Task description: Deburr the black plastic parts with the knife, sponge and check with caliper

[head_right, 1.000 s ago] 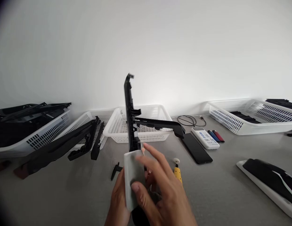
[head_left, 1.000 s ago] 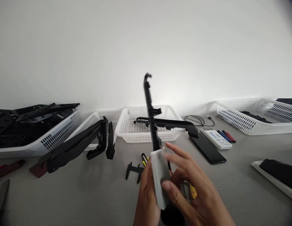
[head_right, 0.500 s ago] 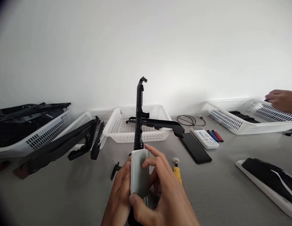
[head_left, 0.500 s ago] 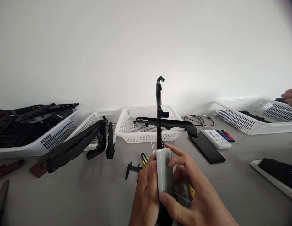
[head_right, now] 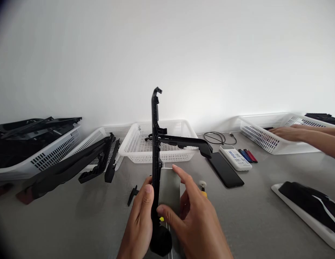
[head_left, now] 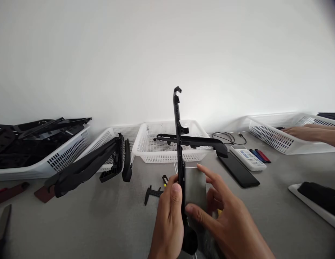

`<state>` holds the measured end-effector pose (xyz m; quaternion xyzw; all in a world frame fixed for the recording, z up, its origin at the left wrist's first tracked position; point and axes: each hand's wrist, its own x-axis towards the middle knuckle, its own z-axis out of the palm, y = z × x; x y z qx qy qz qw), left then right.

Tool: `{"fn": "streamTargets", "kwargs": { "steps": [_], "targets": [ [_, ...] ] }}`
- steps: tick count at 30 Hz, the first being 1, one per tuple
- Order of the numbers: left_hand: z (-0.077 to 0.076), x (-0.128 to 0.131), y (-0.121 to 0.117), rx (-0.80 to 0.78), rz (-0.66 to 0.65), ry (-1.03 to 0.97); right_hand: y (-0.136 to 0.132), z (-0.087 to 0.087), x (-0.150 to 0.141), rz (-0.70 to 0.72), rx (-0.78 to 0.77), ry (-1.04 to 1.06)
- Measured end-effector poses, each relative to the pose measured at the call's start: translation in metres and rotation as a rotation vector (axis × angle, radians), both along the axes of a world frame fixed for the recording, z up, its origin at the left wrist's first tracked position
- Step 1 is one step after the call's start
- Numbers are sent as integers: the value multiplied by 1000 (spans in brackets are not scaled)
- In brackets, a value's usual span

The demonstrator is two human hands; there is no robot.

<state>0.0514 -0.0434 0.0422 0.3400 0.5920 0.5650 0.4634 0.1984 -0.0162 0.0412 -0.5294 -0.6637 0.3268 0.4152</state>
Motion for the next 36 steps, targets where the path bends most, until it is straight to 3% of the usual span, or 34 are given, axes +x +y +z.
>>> {"fn": "streamTargets", "kwargs": {
  "steps": [3, 6, 11, 15, 17, 19, 21, 23, 27, 32, 36],
  "targets": [
    [0, 1, -1, -45, 2, 0, -1, 2, -2, -66, -7, 114],
    [1, 3, -2, -72, 37, 32, -5, 6, -5, -15, -42, 157],
    [6, 4, 0, 21, -27, 105, -2, 12, -5, -97, -85, 298],
    [10, 2, 2, 94, -151, 139, 2, 14, -1, 83, -177, 377],
    [9, 2, 2, 89, -185, 127, 0, 17, -3, 30, -174, 436],
    [9, 2, 0, 19, -136, 91, -3, 19, -6, -46, -144, 504],
    [9, 1, -1, -37, -82, 72, -6, 19, -7, -5, -143, 556],
    [11, -2, -2, -42, -142, 70, -5, 16, -4, 63, -133, 584],
    [15, -4, -2, -51, -362, -28, 1, 8, 6, -119, 43, 603],
    [17, 3, -4, -45, -404, -105, 3, 10, 4, -83, -7, 612],
    [16, 7, -4, 67, -391, -61, 1, 11, -3, -229, 57, 594]
  ]
}}
